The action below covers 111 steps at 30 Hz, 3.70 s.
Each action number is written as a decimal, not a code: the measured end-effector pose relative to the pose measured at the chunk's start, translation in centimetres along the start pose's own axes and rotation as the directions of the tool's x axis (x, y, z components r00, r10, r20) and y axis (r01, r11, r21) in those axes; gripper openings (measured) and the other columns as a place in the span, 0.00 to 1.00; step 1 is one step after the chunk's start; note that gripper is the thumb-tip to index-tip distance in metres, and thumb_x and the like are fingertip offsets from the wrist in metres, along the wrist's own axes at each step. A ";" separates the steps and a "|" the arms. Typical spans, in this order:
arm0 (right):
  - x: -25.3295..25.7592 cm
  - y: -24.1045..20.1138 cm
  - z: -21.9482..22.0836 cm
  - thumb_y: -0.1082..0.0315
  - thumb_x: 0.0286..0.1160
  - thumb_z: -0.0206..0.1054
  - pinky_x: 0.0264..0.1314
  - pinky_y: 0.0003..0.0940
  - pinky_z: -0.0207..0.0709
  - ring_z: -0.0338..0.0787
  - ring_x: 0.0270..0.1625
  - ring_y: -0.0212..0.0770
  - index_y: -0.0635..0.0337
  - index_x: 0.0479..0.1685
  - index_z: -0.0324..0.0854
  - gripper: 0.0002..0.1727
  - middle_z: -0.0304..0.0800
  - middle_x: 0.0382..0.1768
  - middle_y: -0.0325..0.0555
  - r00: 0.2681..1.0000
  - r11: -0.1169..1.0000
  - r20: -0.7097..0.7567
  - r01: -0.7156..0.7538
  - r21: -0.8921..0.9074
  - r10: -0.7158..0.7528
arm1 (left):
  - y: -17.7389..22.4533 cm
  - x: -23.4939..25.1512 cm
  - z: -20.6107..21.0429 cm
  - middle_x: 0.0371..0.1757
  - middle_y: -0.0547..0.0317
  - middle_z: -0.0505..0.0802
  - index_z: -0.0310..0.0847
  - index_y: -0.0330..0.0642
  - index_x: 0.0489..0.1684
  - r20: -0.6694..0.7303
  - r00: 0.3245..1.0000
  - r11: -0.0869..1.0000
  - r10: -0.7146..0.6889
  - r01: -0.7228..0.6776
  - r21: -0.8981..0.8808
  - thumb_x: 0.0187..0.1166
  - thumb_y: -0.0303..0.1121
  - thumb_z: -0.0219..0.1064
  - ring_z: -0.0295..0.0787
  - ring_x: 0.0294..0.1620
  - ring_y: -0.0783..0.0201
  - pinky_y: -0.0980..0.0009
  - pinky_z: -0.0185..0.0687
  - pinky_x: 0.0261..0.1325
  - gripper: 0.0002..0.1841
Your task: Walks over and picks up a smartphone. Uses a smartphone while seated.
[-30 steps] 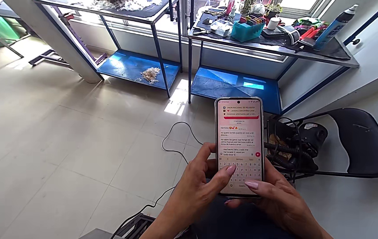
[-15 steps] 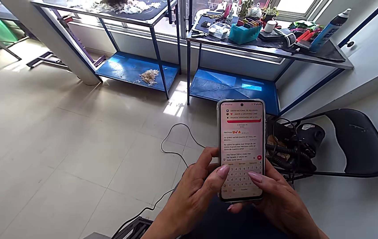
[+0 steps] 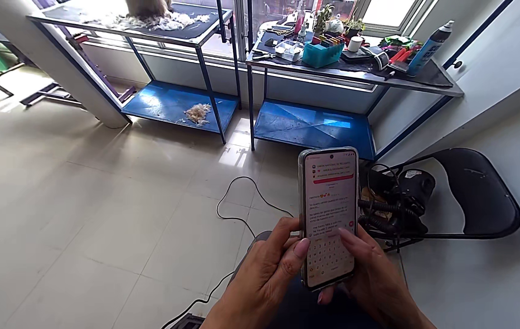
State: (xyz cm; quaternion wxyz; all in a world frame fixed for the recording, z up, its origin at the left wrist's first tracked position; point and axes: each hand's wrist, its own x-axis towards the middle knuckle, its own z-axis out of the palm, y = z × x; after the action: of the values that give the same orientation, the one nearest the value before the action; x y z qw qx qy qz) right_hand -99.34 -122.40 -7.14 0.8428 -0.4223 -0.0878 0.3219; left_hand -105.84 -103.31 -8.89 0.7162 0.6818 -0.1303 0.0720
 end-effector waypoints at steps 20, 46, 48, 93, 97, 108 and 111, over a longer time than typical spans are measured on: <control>0.1 -0.3 -1.0 0.41 0.87 0.54 0.49 0.54 0.93 0.93 0.63 0.54 0.51 0.73 0.77 0.29 0.89 0.66 0.54 0.984 0.985 0.177 -0.055 0.163 0.026 | -0.1 0.2 0.0 0.51 0.59 0.93 0.71 0.36 0.74 -0.048 0.999 0.995 -0.024 0.019 -0.102 0.95 0.41 0.46 0.93 0.52 0.70 0.70 0.90 0.57 0.21; 0.6 -0.8 0.1 0.73 0.62 0.82 0.61 0.42 0.93 0.91 0.65 0.40 0.61 0.83 0.40 0.55 0.81 0.70 0.42 0.983 0.885 0.151 0.158 -0.439 -0.100 | -0.2 0.7 0.3 0.55 0.60 0.92 0.70 0.38 0.73 -0.102 0.979 0.895 -0.176 0.116 -0.431 0.95 0.36 0.48 0.94 0.51 0.68 0.69 0.92 0.56 0.17; 0.6 -0.8 0.1 0.74 0.62 0.81 0.62 0.42 0.93 0.91 0.65 0.40 0.60 0.83 0.41 0.53 0.81 0.70 0.41 0.984 0.892 0.153 0.153 -0.426 -0.096 | -0.2 0.7 0.3 0.55 0.59 0.93 0.70 0.39 0.74 -0.100 0.978 0.893 -0.181 0.121 -0.434 0.95 0.36 0.48 0.94 0.52 0.68 0.69 0.92 0.55 0.17; -0.1 -0.6 0.0 0.74 0.64 0.80 0.64 0.41 0.92 0.91 0.64 0.38 0.61 0.83 0.41 0.52 0.83 0.69 0.40 0.990 0.894 0.097 0.134 -0.427 -0.102 | -0.6 0.5 0.6 0.55 0.58 0.93 0.71 0.37 0.74 -0.086 0.975 0.884 -0.204 0.146 -0.444 0.95 0.36 0.48 0.94 0.53 0.66 0.68 0.92 0.57 0.18; -0.1 -0.5 -0.1 0.77 0.61 0.80 0.65 0.41 0.91 0.91 0.65 0.40 0.62 0.84 0.40 0.54 0.82 0.69 0.42 0.989 0.891 0.103 0.143 -0.432 -0.109 | -0.6 0.5 0.6 0.55 0.58 0.93 0.70 0.37 0.74 -0.086 0.974 0.887 -0.208 0.151 -0.437 0.95 0.37 0.47 0.95 0.52 0.66 0.67 0.93 0.57 0.18; 0.1 -0.6 -0.3 0.79 0.57 0.81 0.68 0.40 0.90 0.90 0.67 0.39 0.66 0.87 0.34 0.61 0.81 0.71 0.42 0.989 0.868 0.115 0.141 -0.475 -0.098 | -0.6 0.6 0.6 0.54 0.58 0.93 0.70 0.37 0.75 -0.104 0.973 0.894 -0.207 0.144 -0.424 0.95 0.36 0.47 0.95 0.52 0.66 0.68 0.93 0.57 0.18; 0.2 -0.6 -0.4 0.79 0.57 0.81 0.66 0.42 0.91 0.91 0.66 0.41 0.66 0.87 0.34 0.60 0.82 0.71 0.43 0.989 0.872 0.116 0.134 -0.471 -0.090 | -0.7 0.7 0.6 0.54 0.58 0.93 0.70 0.37 0.74 -0.108 0.974 0.898 -0.200 0.138 -0.419 0.95 0.36 0.47 0.95 0.51 0.66 0.68 0.93 0.55 0.18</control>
State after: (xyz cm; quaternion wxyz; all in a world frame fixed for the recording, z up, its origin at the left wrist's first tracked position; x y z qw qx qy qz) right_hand -98.72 -122.79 -6.92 0.7251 -0.5962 -0.2266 0.2596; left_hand -105.07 -103.96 -9.32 0.8540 0.5186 -0.0291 0.0308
